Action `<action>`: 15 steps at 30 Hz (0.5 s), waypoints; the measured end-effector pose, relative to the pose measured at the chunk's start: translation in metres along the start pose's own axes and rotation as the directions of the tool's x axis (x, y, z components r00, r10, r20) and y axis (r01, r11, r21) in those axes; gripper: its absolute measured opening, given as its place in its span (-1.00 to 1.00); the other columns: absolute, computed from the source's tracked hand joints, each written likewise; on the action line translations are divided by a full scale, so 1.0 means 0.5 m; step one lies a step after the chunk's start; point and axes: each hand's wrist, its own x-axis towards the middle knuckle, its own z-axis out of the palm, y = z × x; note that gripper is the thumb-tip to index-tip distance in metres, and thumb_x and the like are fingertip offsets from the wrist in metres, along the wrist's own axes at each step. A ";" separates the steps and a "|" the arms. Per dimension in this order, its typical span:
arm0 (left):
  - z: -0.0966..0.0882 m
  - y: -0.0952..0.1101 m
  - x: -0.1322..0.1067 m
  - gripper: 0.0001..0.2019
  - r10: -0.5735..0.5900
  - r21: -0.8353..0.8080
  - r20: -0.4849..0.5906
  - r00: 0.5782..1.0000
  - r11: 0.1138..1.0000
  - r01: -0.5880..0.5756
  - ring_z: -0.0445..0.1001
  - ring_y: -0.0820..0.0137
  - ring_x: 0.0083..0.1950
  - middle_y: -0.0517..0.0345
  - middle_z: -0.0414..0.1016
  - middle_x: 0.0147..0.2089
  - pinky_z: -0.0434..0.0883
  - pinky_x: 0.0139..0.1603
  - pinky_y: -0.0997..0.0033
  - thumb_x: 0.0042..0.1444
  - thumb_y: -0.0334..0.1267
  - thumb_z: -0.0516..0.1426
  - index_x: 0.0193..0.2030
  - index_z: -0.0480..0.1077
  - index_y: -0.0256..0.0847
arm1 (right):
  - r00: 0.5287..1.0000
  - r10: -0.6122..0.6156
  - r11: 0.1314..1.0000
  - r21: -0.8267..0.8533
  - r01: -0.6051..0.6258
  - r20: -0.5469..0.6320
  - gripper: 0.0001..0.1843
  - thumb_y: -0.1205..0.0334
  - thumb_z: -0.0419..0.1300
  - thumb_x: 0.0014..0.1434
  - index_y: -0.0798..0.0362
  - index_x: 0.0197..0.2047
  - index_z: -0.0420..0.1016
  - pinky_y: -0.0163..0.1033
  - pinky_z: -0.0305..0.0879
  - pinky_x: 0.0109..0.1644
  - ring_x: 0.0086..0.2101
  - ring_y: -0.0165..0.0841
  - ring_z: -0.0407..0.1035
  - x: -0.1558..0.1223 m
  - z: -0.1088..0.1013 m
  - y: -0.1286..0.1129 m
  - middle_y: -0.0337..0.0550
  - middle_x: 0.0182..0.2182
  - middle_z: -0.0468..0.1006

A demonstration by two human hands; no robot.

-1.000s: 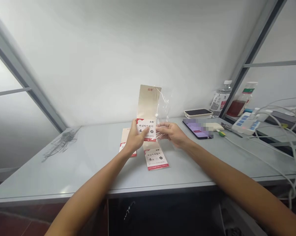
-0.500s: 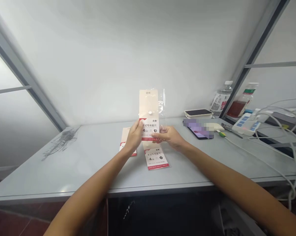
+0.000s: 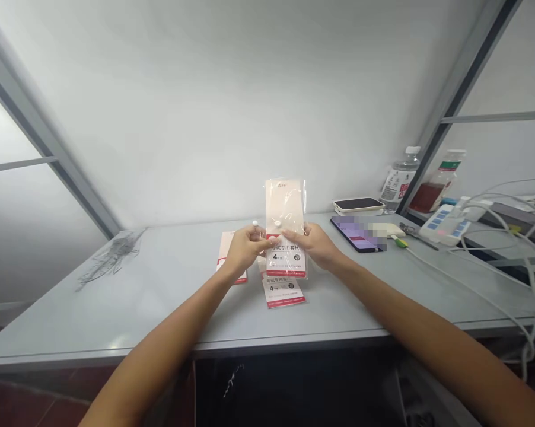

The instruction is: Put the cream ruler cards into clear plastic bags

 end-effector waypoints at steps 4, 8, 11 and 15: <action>0.002 0.003 -0.003 -0.66 0.004 0.065 0.062 0.998 0.998 -0.008 0.41 0.46 -0.53 0.18 0.40 -0.54 0.35 -0.60 0.48 -0.08 0.01 0.19 -0.42 0.30 -0.26 | 1.000 0.010 1.000 0.014 -0.010 -0.014 -0.68 0.02 0.30 -0.10 0.10 -0.37 0.52 -0.23 0.32 -0.39 -0.43 -0.29 0.44 0.001 -0.003 0.000 -0.11 -0.43 0.57; -0.001 0.016 -0.004 -0.65 0.036 0.078 0.062 0.997 0.996 -0.041 0.37 0.50 -0.58 0.17 0.39 -0.51 0.36 -0.61 0.47 0.03 0.06 0.08 -0.32 0.33 -0.25 | 0.997 0.031 0.999 -0.011 -0.031 0.070 -0.68 0.02 0.30 -0.10 0.10 -0.37 0.54 -0.23 0.32 -0.41 -0.45 -0.30 0.44 -0.002 -0.006 -0.008 -0.10 -0.45 0.57; -0.005 0.018 -0.005 -0.66 0.048 0.147 0.005 0.999 0.988 -0.049 0.39 0.49 -0.57 0.14 0.42 -0.45 0.34 -0.59 0.47 0.01 0.04 0.10 -0.30 0.33 -0.24 | 0.994 0.052 0.997 -0.057 -0.047 0.094 -0.66 0.02 0.29 -0.11 0.12 -0.34 0.54 -0.24 0.33 -0.42 -0.45 -0.30 0.44 -0.006 -0.005 -0.010 -0.09 -0.44 0.58; -0.008 0.013 -0.010 -0.70 0.196 0.451 -0.087 0.977 0.882 -0.137 0.30 0.51 -0.61 0.22 0.33 -0.55 0.21 -0.57 0.48 0.03 0.01 0.08 -0.49 0.29 -0.21 | 0.998 0.047 0.993 -0.109 -0.042 0.042 -0.66 0.02 0.29 -0.11 0.12 -0.34 0.53 -0.23 0.34 -0.40 -0.42 -0.27 0.45 -0.006 -0.001 -0.005 -0.08 -0.41 0.58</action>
